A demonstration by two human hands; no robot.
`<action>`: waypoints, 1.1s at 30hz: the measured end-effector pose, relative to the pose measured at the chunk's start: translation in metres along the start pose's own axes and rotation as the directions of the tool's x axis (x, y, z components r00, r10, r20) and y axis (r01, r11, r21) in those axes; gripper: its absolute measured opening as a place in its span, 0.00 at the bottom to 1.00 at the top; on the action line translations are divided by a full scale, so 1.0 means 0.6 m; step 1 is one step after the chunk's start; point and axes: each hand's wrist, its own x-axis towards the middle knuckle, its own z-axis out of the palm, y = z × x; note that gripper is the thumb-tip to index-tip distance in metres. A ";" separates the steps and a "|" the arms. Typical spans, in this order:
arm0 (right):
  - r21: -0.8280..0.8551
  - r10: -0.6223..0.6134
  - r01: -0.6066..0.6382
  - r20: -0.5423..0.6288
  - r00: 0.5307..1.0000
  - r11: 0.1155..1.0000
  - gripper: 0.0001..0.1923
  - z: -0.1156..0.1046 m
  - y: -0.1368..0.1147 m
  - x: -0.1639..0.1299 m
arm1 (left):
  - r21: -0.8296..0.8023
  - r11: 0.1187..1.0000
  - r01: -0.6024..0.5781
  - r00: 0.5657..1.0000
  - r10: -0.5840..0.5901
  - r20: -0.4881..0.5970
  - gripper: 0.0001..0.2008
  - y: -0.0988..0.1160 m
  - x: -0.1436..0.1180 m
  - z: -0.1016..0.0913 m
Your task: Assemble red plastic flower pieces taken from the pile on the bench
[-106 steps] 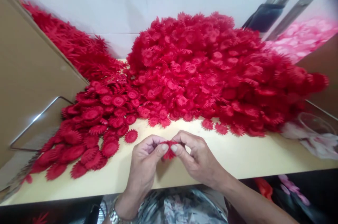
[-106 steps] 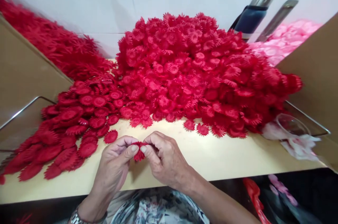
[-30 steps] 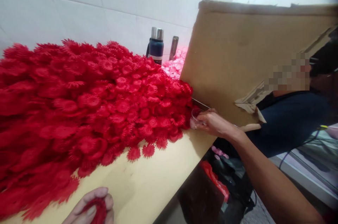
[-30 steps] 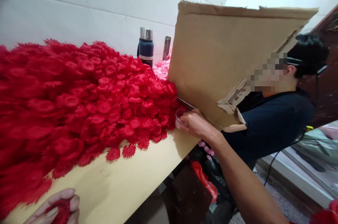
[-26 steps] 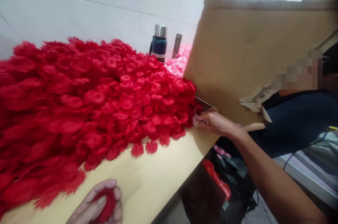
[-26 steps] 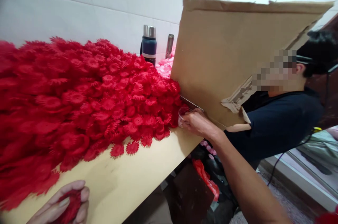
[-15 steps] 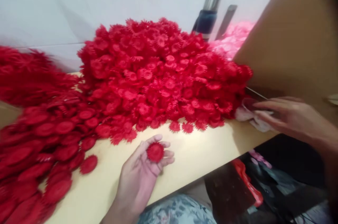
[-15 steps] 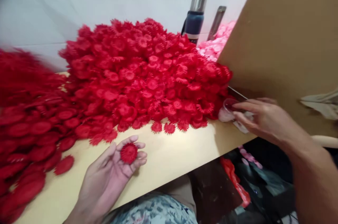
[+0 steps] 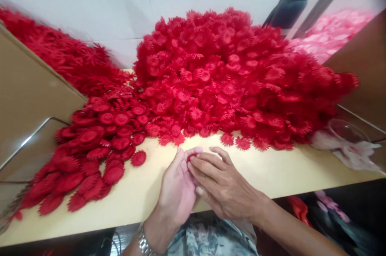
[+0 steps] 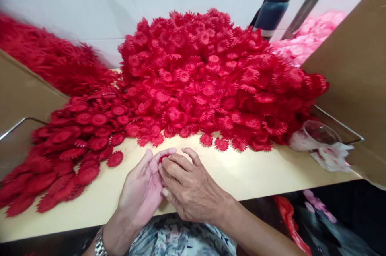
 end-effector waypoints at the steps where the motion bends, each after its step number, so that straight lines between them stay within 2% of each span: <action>1: 0.022 0.000 0.000 -0.005 1.000 1.000 0.18 0.004 -0.002 -0.002 | -0.020 1.000 -0.021 0.999 0.021 -0.031 0.17 0.002 -0.001 -0.003; 4: 0.047 -0.010 0.012 -0.052 0.999 0.999 0.18 0.009 -0.007 -0.007 | -0.089 0.985 -0.145 0.986 0.137 -0.091 0.17 0.008 -0.004 -0.012; 7: 0.025 0.019 -0.016 -0.091 0.996 1.000 0.18 0.011 -0.010 -0.002 | -0.102 0.968 -0.228 0.971 0.218 -0.103 0.17 0.014 -0.005 -0.018; 12: 0.038 0.141 -0.137 -0.117 0.983 0.990 0.16 0.018 -0.021 0.024 | -0.092 0.954 -0.286 0.958 0.287 0.004 0.18 0.019 -0.004 -0.031; 16: 0.114 0.226 -0.211 -0.144 0.963 0.971 0.16 0.030 -0.041 0.042 | -0.171 0.951 -0.256 0.965 0.262 0.016 0.19 0.024 -0.002 -0.034; 22: 0.085 0.205 -0.193 -0.158 0.966 0.977 0.18 0.044 -0.048 0.043 | -0.200 0.944 -0.264 0.965 0.256 -0.064 0.18 0.037 -0.003 -0.035; 28: 0.069 0.226 -0.218 -0.151 0.962 0.973 0.21 0.061 -0.057 0.041 | -0.243 0.946 -0.216 0.976 0.201 -0.088 0.13 0.025 -0.001 -0.046; 33: 0.079 0.063 -0.060 -0.032 0.998 0.995 0.21 0.058 -0.056 0.035 | -0.189 0.967 -0.171 0.985 0.162 -0.066 0.16 0.042 -0.006 -0.047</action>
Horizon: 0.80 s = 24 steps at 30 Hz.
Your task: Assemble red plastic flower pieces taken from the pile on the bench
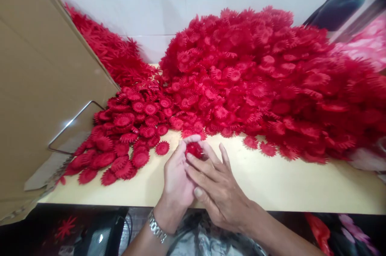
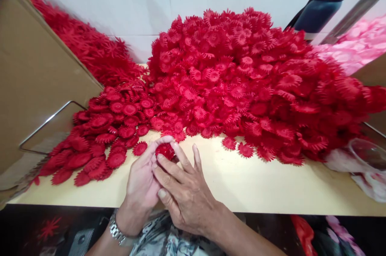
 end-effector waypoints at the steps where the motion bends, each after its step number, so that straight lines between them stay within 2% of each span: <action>1: -0.003 -0.026 0.026 0.002 1.000 1.000 0.21 -0.003 0.004 -0.001 | -0.002 1.000 0.008 1.000 -0.008 0.006 0.16 0.004 0.000 0.001; 6: -0.060 -0.029 0.028 -0.015 0.999 0.998 0.18 -0.020 0.024 -0.001 | 0.010 0.999 -0.034 0.995 0.033 0.094 0.17 0.010 0.003 0.000; 9: -0.064 -0.019 0.017 -0.043 0.999 0.998 0.18 -0.023 0.025 0.002 | 0.030 0.997 -0.067 0.993 0.063 0.098 0.16 0.008 0.006 -0.005; 11: -0.008 -0.013 0.012 -0.098 0.995 1.000 0.18 -0.024 0.022 0.005 | 0.062 0.992 -0.111 0.990 0.105 0.090 0.13 0.007 0.007 -0.010; 15: 0.219 0.031 0.015 -0.201 0.979 0.976 0.18 -0.034 0.022 0.018 | 0.167 0.960 -0.224 0.972 0.209 0.104 0.05 0.009 0.008 -0.019; 21: 0.410 0.154 -0.038 -0.255 0.955 0.911 0.15 -0.050 0.032 0.051 | 0.231 0.932 -0.280 0.955 0.246 0.165 0.05 0.017 0.013 -0.026; 24: 0.482 0.244 -0.098 -0.251 0.937 0.871 0.13 -0.045 0.031 0.087 | 0.214 0.937 -0.277 0.955 0.244 0.171 0.11 0.012 0.009 -0.017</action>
